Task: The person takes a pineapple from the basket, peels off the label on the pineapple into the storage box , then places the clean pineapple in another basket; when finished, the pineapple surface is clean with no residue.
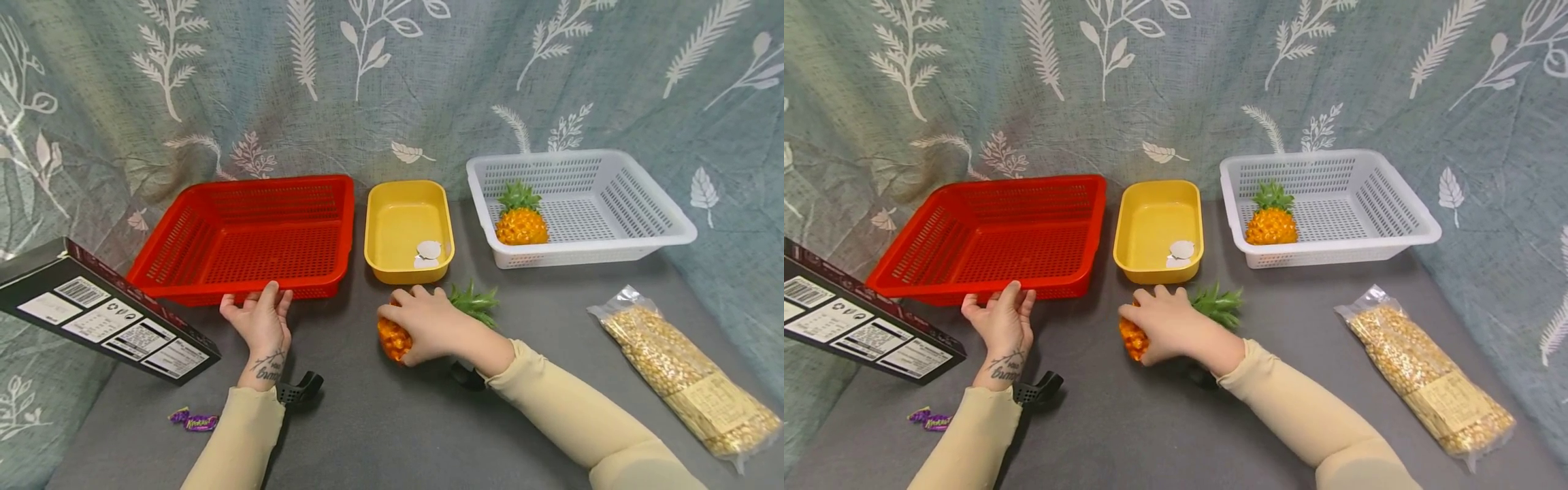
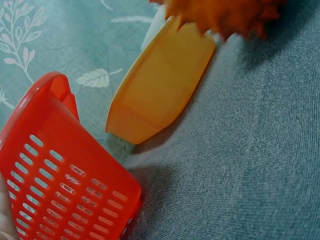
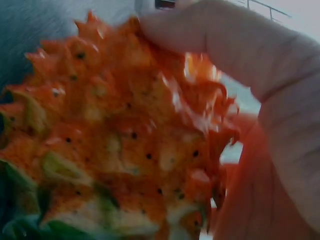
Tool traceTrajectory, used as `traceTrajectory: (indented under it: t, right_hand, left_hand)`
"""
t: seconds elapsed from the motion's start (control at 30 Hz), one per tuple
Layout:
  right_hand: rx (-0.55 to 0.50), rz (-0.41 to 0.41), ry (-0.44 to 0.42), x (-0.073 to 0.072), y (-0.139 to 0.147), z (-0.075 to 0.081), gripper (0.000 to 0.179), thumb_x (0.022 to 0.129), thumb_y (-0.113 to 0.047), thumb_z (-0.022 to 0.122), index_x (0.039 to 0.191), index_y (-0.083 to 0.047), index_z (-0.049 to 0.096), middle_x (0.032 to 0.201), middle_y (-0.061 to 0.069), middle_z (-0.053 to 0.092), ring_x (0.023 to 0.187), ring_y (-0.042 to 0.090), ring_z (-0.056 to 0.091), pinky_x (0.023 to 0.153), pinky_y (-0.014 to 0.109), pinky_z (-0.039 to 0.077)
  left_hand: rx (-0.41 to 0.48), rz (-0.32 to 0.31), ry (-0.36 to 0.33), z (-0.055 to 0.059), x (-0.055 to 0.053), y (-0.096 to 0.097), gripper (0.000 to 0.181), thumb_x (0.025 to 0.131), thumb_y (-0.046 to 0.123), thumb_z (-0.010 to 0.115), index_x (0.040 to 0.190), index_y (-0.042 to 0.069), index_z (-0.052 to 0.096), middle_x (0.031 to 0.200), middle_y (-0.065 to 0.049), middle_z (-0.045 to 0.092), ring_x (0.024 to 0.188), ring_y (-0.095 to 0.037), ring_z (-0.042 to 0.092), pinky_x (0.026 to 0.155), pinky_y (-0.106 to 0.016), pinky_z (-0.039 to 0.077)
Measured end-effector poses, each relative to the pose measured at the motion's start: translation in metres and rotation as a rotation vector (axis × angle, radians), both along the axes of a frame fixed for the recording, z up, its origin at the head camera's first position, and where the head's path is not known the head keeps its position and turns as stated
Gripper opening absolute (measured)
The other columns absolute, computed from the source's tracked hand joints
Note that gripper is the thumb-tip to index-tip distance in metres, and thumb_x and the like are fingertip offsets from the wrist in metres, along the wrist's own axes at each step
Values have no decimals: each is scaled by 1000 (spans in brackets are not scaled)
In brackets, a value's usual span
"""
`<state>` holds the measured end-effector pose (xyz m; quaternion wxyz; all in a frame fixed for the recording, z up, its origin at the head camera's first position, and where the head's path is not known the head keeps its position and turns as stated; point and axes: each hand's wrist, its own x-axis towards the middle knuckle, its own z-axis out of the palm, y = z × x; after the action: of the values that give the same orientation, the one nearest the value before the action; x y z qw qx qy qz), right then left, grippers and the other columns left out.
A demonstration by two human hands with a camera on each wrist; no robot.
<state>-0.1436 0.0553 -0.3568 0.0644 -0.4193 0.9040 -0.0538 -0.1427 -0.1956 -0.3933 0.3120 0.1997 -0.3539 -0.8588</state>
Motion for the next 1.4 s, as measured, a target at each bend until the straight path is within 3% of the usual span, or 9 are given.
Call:
traceTrajectory:
  t: [0.13,0.33,0.47,0.6,0.7,0.97,1.17,1.27,1.4]
  right_hand:
    - [-7,121,-21,1,18,4,70,61,-36,82,123,-26,53,115,-1,49,103,23,45,75,42,37]
    - [-8,243,-52,3,44,11,76,55,-24,87,123,-26,53,121,-1,49,113,20,44,89,45,38]
    - [-22,261,-94,5,58,15,73,53,-27,88,118,-25,55,120,-2,49,114,18,43,93,44,37]
    - [-57,266,-95,6,64,15,58,61,-37,83,112,-23,59,117,-2,50,111,18,45,89,44,38]
    - [-60,281,-84,5,67,14,45,66,-32,79,106,-24,60,115,-4,52,110,18,45,88,44,38]
    - [-82,354,-101,1,82,16,34,59,-17,78,88,-25,61,106,-10,56,106,15,49,94,44,37]
    - [-134,337,-136,3,86,14,38,66,-23,78,101,-23,64,118,-7,58,118,23,46,102,46,33]
    - [-198,293,-104,7,87,11,41,71,-33,76,108,-19,62,126,-2,55,122,27,44,103,49,32]
    - [-332,138,-23,12,88,6,50,72,-44,75,111,-16,60,128,3,52,120,24,46,100,48,34]
  left_hand:
    - [-9,-5,-2,1,0,0,60,81,-12,58,114,19,19,89,-5,31,60,-16,53,55,-24,54]
    - [-11,-9,-7,1,1,1,60,81,-11,59,112,19,18,89,-4,29,60,-15,54,56,-24,54]
    - [-20,-7,-7,1,0,0,58,82,-12,56,112,19,18,89,-3,28,60,-15,54,56,-24,54]
    - [-18,4,1,1,0,0,58,82,-12,57,112,19,19,88,-4,29,59,-16,54,55,-24,54]
    - [-6,10,10,1,0,0,58,81,-13,58,112,18,20,88,-5,30,58,-16,54,55,-24,54]
    - [-13,-7,13,2,1,1,58,81,-11,59,111,18,18,88,-5,31,58,-16,55,56,-25,54]
    - [-12,-8,9,2,1,0,61,80,-9,62,112,19,18,88,-5,31,59,-16,55,57,-24,54]
    - [-11,-9,6,2,1,0,60,81,-10,60,113,19,18,89,-5,32,59,-16,55,57,-24,54]
    - [-14,-12,1,2,1,0,57,83,-12,56,112,19,18,90,-5,32,59,-16,55,56,-24,54]
